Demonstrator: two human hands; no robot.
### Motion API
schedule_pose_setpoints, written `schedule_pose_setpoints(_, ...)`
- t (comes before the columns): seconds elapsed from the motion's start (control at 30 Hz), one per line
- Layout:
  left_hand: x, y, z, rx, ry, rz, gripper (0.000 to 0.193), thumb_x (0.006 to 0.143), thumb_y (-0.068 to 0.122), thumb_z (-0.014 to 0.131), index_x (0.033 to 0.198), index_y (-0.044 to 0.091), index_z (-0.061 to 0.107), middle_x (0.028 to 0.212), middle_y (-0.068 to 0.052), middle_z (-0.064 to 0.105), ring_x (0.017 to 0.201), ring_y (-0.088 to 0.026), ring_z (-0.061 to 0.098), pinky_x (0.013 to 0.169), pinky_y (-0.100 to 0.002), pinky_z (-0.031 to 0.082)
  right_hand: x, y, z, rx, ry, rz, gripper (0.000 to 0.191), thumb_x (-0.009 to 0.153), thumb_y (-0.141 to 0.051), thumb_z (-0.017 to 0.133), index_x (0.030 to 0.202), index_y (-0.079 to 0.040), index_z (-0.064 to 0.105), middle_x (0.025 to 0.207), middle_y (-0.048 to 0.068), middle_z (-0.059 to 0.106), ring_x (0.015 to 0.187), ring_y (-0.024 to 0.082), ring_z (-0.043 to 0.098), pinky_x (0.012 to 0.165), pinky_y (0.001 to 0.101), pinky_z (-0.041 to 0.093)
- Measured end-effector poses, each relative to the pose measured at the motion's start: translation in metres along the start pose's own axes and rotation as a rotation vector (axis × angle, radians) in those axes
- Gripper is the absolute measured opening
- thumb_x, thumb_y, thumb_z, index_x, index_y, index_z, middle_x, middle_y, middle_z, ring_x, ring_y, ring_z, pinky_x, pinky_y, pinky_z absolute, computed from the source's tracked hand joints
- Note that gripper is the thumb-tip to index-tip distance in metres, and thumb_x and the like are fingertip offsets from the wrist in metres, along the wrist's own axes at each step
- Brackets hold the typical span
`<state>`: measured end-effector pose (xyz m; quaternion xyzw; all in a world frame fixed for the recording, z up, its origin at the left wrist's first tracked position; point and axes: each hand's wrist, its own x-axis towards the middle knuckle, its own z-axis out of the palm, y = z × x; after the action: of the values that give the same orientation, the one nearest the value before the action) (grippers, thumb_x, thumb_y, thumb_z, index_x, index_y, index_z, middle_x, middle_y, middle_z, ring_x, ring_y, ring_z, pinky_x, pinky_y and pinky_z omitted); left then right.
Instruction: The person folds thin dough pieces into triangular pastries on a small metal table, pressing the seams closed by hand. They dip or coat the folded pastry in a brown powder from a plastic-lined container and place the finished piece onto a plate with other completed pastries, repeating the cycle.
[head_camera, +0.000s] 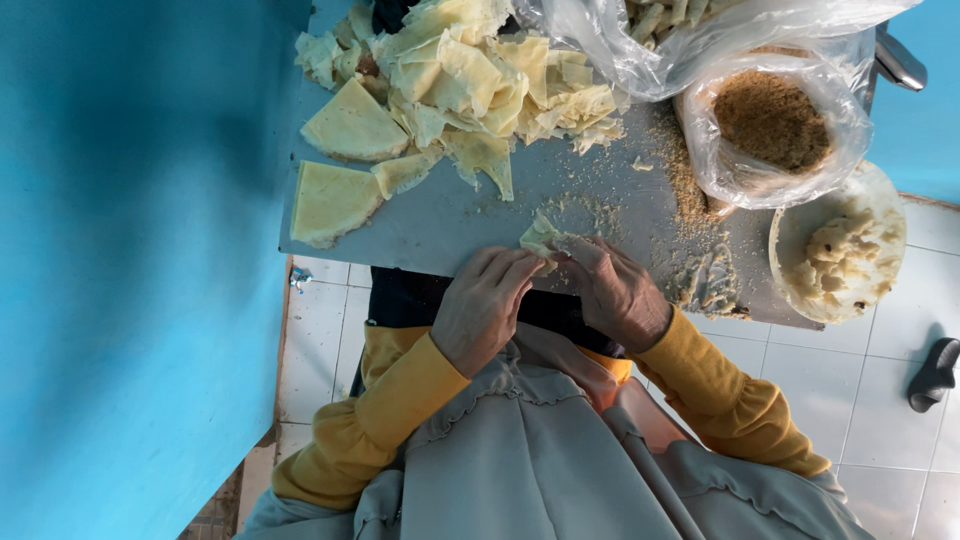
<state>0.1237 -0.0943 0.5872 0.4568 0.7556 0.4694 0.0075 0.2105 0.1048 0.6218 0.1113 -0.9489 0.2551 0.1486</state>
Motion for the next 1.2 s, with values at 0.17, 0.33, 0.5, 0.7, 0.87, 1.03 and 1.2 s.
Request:
schedule_pose_setpoints(0.17, 0.002, -0.009, 0.003, 0.064, -0.017, 0.069, 0.035, 0.092, 0.003, 0.067, 0.126, 0.001, 0.063, 0.121, -0.011, 0.063, 0.117, -0.029, 0.059, 0.105, -0.041, 0.05, 0.001, -0.003, 0.005, 0.045, 0.009, 0.06, 0.037, 0.099, 0.006, 0.063, 0.132, 0.0, 0.047, 0.113, 0.018, 0.07, 0.1, 0.035, 0.073, 0.084, 0.0408, 0.059)
schedule_pose_setpoints(0.33, 0.003, -0.019, 0.011, 0.111, -0.001, 0.127, 0.03, 0.092, 0.006, 0.069, 0.121, 0.002, 0.064, 0.119, -0.01, 0.061, 0.117, -0.029, 0.058, 0.104, -0.042, 0.05, 0.005, -0.003, 0.005, 0.091, -0.011, 0.08, 0.042, 0.097, 0.006, 0.064, 0.136, 0.0, 0.05, 0.115, 0.014, 0.071, 0.102, 0.033, 0.072, 0.085, 0.0395, 0.059)
schedule_pose_setpoints(0.5, 0.004, -0.028, 0.012, 0.203, 0.018, 0.241, 0.032, 0.088, 0.007, 0.069, 0.118, 0.0, 0.064, 0.118, -0.011, 0.061, 0.116, -0.029, 0.059, 0.102, -0.041, 0.05, 0.009, -0.006, 0.002, 0.054, -0.025, 0.09, 0.048, 0.089, -0.001, 0.073, 0.133, 0.003, 0.054, 0.113, 0.015, 0.07, 0.097, 0.033, 0.069, 0.082, 0.0413, 0.058)
schedule_pose_setpoints(0.7, 0.02, -0.026, 0.018, 0.138, 0.033, 0.092, 0.019, 0.087, 0.005, 0.067, 0.106, 0.006, 0.066, 0.101, -0.007, 0.061, 0.099, -0.027, 0.058, 0.09, -0.041, 0.051, 0.021, -0.002, -0.002, -0.034, -0.019, 0.029, 0.047, 0.09, 0.0, 0.073, 0.134, -0.001, 0.056, 0.11, 0.014, 0.07, 0.098, 0.034, 0.07, 0.085, 0.0423, 0.058)
schedule_pose_setpoints(0.87, 0.026, -0.018, 0.015, 0.27, 0.001, 0.083, 0.025, 0.086, 0.004, 0.066, 0.11, 0.001, 0.067, 0.096, -0.009, 0.06, 0.097, -0.027, 0.058, 0.088, -0.039, 0.049, 0.034, 0.005, 0.0, 0.292, -0.085, 0.385, 0.052, 0.088, 0.001, 0.07, 0.137, -0.003, 0.054, 0.098, 0.012, 0.07, 0.089, 0.028, 0.076, 0.075, 0.0361, 0.06)
schedule_pose_setpoints(1.03, 0.02, -0.018, 0.004, 0.447, 0.03, 0.301, 0.032, 0.084, 0.012, 0.062, 0.112, -0.002, 0.066, 0.106, -0.011, 0.06, 0.102, -0.026, 0.057, 0.097, -0.038, 0.049, 0.02, -0.005, 0.001, -0.035, -0.046, 0.13, 0.056, 0.09, 0.004, 0.067, 0.143, -0.002, 0.049, 0.103, 0.016, 0.07, 0.095, 0.033, 0.071, 0.079, 0.0399, 0.058)
schedule_pose_setpoints(1.2, 0.031, -0.024, 0.012, 0.403, -0.074, 0.199, 0.024, 0.081, 0.01, 0.068, 0.103, 0.001, 0.066, 0.1, -0.012, 0.059, 0.099, -0.029, 0.058, 0.093, -0.042, 0.049, 0.018, -0.006, 0.004, -0.12, -0.019, 0.076, 0.065, 0.086, 0.005, 0.064, 0.146, -0.001, 0.044, 0.105, 0.015, 0.07, 0.097, 0.034, 0.07, 0.084, 0.0421, 0.058)
